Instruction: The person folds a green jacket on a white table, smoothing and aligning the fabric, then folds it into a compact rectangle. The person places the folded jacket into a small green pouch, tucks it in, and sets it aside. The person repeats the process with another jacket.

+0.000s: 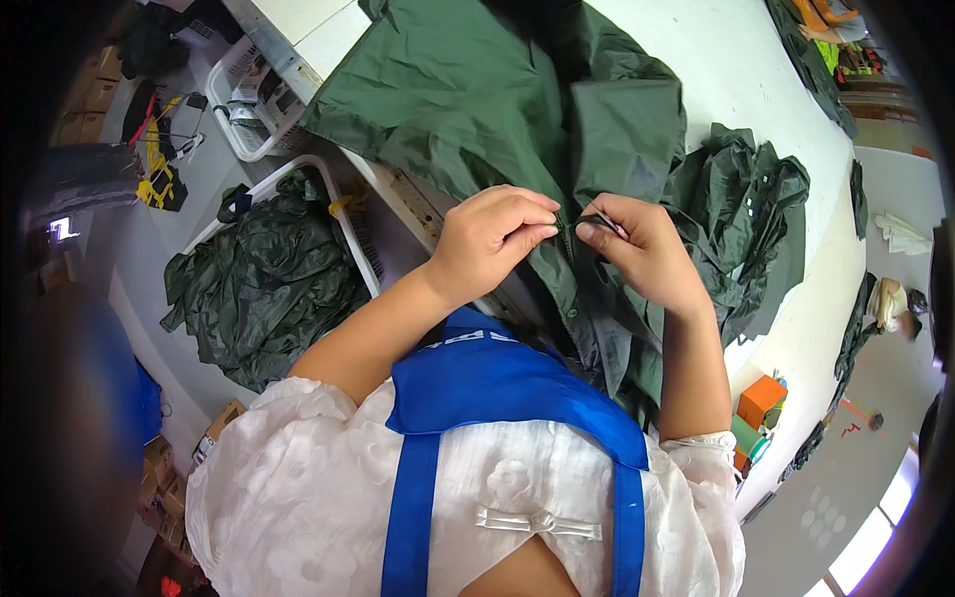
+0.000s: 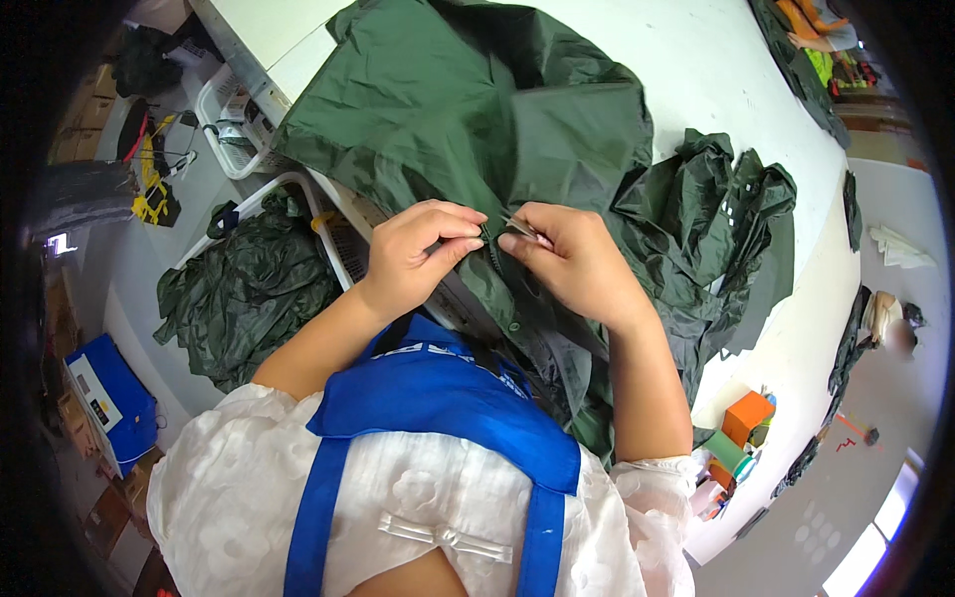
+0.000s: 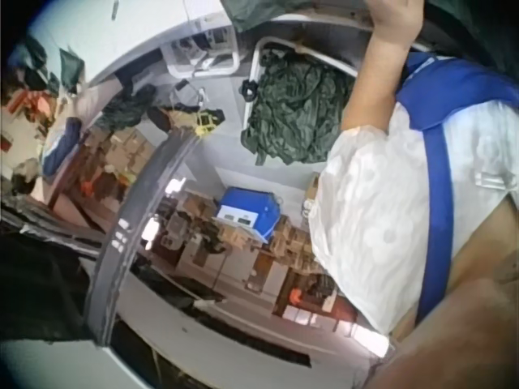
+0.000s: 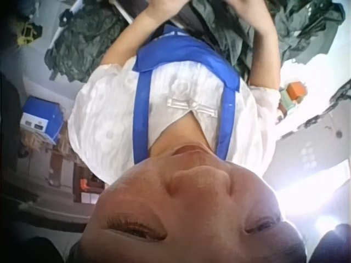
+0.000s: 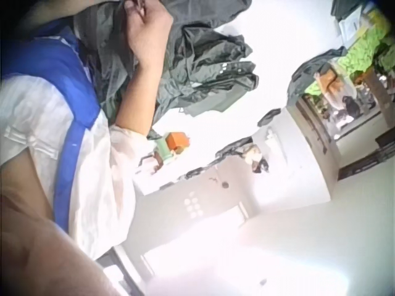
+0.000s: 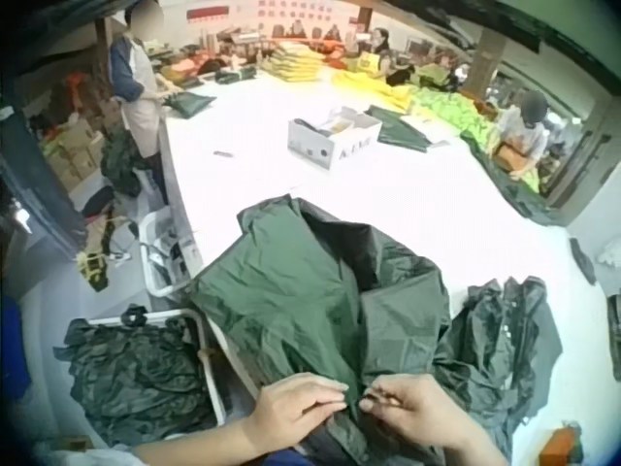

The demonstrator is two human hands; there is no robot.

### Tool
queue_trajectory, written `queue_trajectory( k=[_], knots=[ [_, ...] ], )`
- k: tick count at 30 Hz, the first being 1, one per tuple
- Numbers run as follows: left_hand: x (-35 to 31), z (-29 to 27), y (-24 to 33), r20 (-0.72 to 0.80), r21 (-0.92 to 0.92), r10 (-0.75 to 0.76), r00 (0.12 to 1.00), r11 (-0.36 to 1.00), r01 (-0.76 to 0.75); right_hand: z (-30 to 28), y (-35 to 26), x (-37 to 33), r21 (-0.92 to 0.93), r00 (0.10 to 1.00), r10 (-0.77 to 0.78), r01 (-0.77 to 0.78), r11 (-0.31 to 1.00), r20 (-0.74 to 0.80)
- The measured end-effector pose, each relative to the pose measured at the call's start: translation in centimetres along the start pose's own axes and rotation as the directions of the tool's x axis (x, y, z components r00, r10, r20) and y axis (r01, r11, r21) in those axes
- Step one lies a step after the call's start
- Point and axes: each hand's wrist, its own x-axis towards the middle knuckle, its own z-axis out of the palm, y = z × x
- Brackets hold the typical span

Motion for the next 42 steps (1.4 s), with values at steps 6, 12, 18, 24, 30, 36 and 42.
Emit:
queue_trajectory(
  k=[6,12,18,24,30,36,42],
  knots=[
    [0.9,0.0,1.0,-0.010,0.067,0.139,0.990,0.988,-0.138,-0.2,-1.5,-1.1,-0.140,0.996,-0.043,0.031,0.990,-0.080],
    [1.0,-0.2,1.3,0.015,0.098,0.185,0.983,0.978,-0.185,0.3,-2.0,-1.6,-0.230,0.990,-0.084,0.056,0.972,-0.112],
    [2.1,-0.9,2.3,0.166,0.120,0.255,0.952,0.953,-0.277,1.1,-2.4,-2.6,-0.207,0.963,-0.083,0.029,0.978,-0.256],
    [2.4,-0.7,2.9,0.144,0.151,0.255,0.956,0.949,-0.276,0.2,-2.8,-3.7,-0.257,0.965,-0.088,0.022,0.966,-0.245],
    [2.4,-0.4,3.5,0.184,0.141,0.278,0.943,0.942,-0.305,0.6,-2.4,-3.9,-0.252,0.957,-0.130,0.063,0.966,-0.258],
    [1.5,-0.2,3.6,0.288,0.090,0.207,0.935,0.966,-0.242,2.2,-2.1,-3.9,-0.186,0.887,-0.126,0.047,0.981,-0.444],
    [2.1,-0.4,4.8,0.425,0.117,0.191,0.885,0.958,-0.263,2.2,-0.1,-3.9,-0.102,0.824,-0.154,0.117,0.988,-0.545]
  ],
)
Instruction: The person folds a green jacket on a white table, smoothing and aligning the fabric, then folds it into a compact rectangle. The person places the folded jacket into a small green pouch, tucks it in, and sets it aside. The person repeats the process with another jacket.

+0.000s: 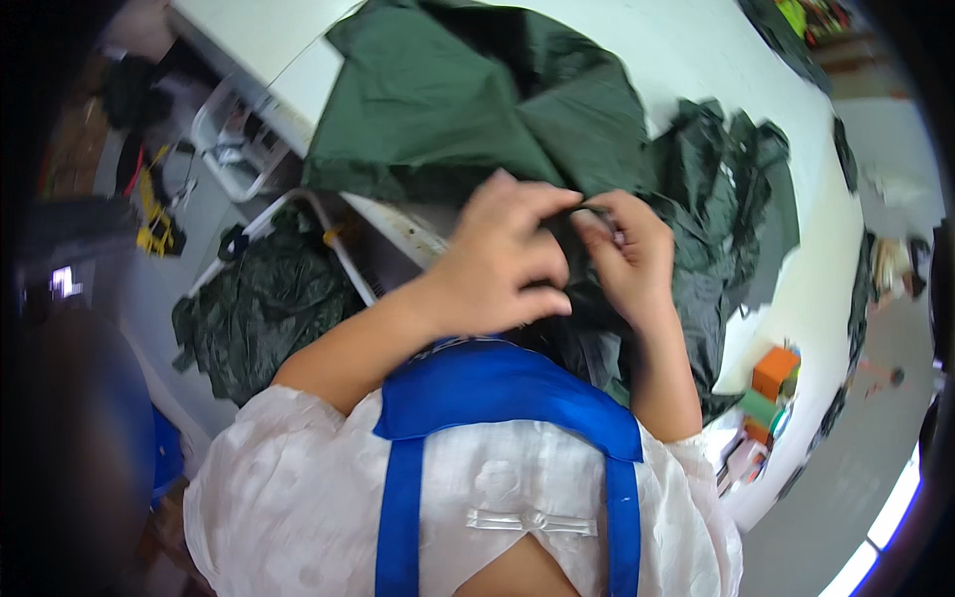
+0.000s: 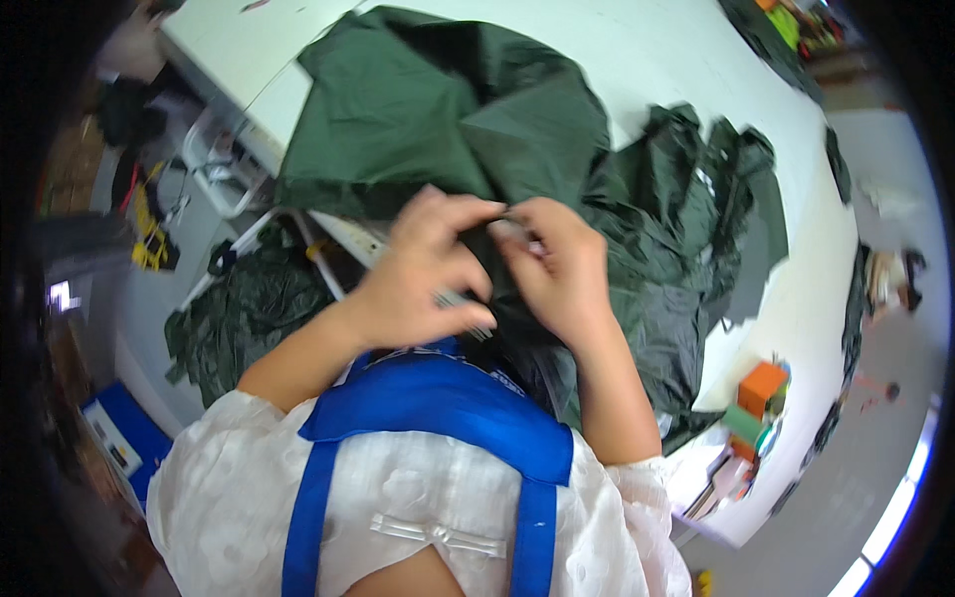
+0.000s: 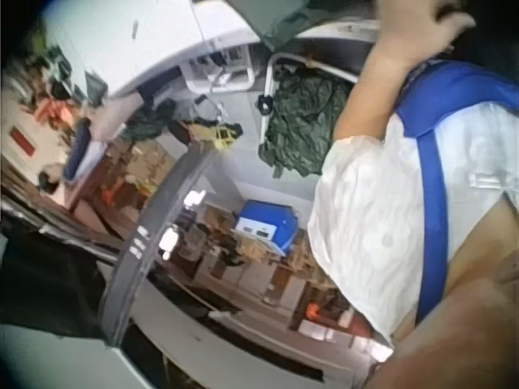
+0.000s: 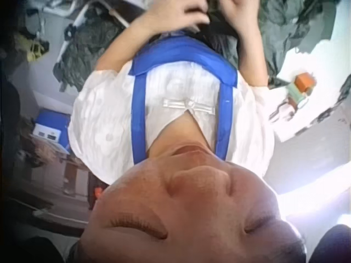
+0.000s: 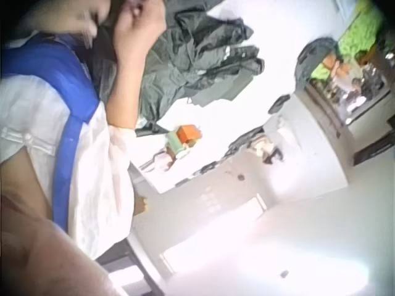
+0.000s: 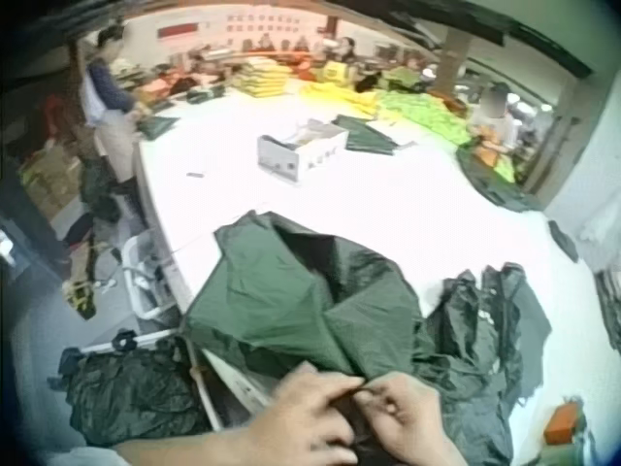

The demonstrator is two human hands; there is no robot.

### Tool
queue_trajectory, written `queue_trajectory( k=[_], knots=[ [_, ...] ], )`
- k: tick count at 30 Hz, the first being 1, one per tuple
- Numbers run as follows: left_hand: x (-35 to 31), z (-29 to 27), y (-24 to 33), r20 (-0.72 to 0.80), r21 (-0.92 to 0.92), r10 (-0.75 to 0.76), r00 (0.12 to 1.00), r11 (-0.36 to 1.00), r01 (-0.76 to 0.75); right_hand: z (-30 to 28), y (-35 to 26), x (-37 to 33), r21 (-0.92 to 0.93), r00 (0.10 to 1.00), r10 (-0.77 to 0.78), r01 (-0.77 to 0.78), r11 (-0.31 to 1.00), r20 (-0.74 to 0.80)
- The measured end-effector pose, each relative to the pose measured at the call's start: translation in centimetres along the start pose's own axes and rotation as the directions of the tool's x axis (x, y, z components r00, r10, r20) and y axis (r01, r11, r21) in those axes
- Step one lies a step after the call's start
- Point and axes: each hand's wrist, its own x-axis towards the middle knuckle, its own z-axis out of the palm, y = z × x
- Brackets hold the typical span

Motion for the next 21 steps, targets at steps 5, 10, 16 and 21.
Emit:
queue_trajectory(
  k=[5,10,16,21],
  knots=[
    [1.6,-0.7,-1.4,0.407,0.191,-0.198,0.892,0.973,0.129,-1.4,0.6,-1.1,0.242,0.987,-0.116,0.086,0.966,0.113],
    [0.8,-4.1,-3.7,0.133,-0.544,-0.546,0.827,0.657,0.522,-10.3,12.5,-9.5,-0.224,0.831,0.317,-0.453,0.863,-0.457],
    [1.6,-10.5,-9.3,0.023,-0.767,-0.685,0.728,0.455,0.453,-19.3,21.6,-30.7,0.442,0.431,0.837,-0.713,0.544,-0.336],
    [4.3,-11.7,-10.0,0.025,-0.725,-0.703,0.711,0.477,0.497,-16.4,24.9,-32.7,0.038,0.435,0.852,-0.885,0.464,-0.290]
  ],
)
